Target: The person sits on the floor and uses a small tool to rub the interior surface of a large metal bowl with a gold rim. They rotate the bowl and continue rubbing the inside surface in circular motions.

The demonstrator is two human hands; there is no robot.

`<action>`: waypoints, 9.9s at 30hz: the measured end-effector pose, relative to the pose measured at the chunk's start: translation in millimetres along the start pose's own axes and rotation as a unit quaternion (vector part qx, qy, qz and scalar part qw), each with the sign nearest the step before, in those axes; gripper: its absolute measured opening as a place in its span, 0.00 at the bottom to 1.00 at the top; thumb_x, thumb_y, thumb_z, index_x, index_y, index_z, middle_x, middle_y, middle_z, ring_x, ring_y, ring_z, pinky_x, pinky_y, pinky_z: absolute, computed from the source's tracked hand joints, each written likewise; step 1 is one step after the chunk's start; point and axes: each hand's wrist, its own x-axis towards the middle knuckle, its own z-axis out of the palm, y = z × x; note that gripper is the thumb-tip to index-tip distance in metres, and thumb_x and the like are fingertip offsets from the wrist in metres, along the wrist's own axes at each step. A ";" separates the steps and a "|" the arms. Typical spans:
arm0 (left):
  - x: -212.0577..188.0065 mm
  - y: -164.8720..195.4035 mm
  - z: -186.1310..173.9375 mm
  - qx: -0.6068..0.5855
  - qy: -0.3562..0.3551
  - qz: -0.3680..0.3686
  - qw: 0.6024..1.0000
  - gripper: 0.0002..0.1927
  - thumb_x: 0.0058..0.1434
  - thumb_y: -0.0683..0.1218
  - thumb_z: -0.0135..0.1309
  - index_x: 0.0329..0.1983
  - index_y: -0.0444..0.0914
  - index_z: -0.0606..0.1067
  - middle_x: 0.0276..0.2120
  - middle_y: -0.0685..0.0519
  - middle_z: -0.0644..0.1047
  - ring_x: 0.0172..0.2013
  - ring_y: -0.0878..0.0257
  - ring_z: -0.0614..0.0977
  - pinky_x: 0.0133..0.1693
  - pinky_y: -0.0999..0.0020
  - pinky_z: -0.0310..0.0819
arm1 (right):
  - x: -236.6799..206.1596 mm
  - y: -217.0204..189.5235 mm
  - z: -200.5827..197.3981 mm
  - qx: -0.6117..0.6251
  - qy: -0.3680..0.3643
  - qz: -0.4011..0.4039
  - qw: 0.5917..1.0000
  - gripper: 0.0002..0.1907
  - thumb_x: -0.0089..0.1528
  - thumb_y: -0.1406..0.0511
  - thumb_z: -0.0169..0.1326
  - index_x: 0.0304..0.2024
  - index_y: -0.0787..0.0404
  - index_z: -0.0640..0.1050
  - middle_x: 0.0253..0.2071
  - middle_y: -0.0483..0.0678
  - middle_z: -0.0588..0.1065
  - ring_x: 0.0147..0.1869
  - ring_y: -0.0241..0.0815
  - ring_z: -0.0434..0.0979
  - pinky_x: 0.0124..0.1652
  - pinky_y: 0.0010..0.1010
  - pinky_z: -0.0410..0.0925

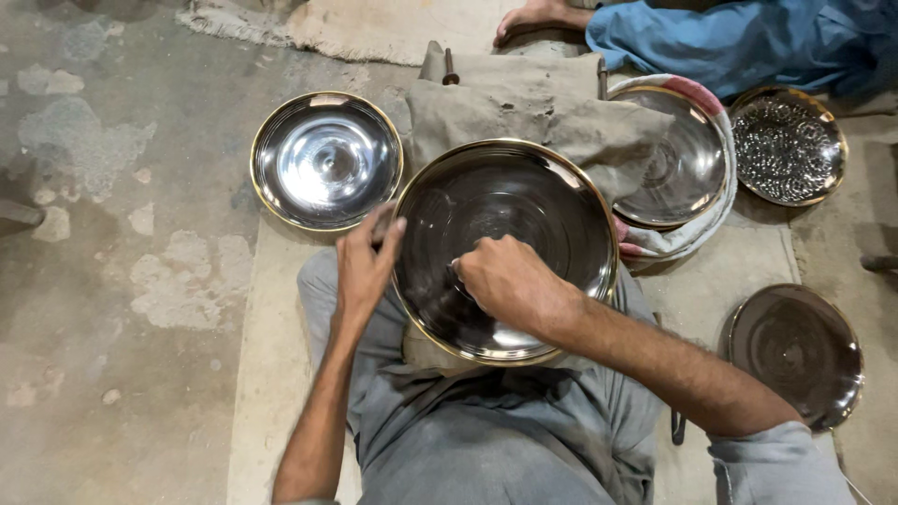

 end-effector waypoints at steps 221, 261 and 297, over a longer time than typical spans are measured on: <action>15.7 30.8 -9.0 0.010 -0.153 0.104 0.983 0.15 0.62 0.43 0.62 0.52 0.36 0.81 0.45 0.45 0.85 0.44 0.55 0.87 0.46 0.62 0.81 | 49.4 70.6 50.3 0.589 0.274 -0.098 0.754 0.22 0.69 0.70 0.51 0.18 0.64 0.70 0.17 0.47 0.69 0.24 0.37 0.73 0.32 0.34 0.75; -46.7 11.6 -17.0 -0.015 -0.097 -0.177 0.979 0.31 0.66 0.51 0.55 0.72 0.40 0.67 0.31 0.39 0.85 0.37 0.50 0.86 0.42 0.57 0.78 | 16.5 2.9 -0.3 -0.003 0.045 0.059 0.997 0.10 0.59 0.71 0.52 0.26 0.68 0.82 0.25 0.66 0.77 0.30 0.64 0.83 0.27 0.46 0.77; -6.4 6.1 -25.7 0.018 -0.157 -0.197 0.968 0.26 0.61 0.47 0.61 0.61 0.37 0.73 0.36 0.41 0.85 0.30 0.56 0.87 0.33 0.59 0.80 | -11.3 2.6 1.9 -0.033 -0.020 -0.016 0.999 0.07 0.62 0.71 0.53 0.34 0.68 0.81 0.27 0.58 0.78 0.30 0.57 0.83 0.28 0.45 0.76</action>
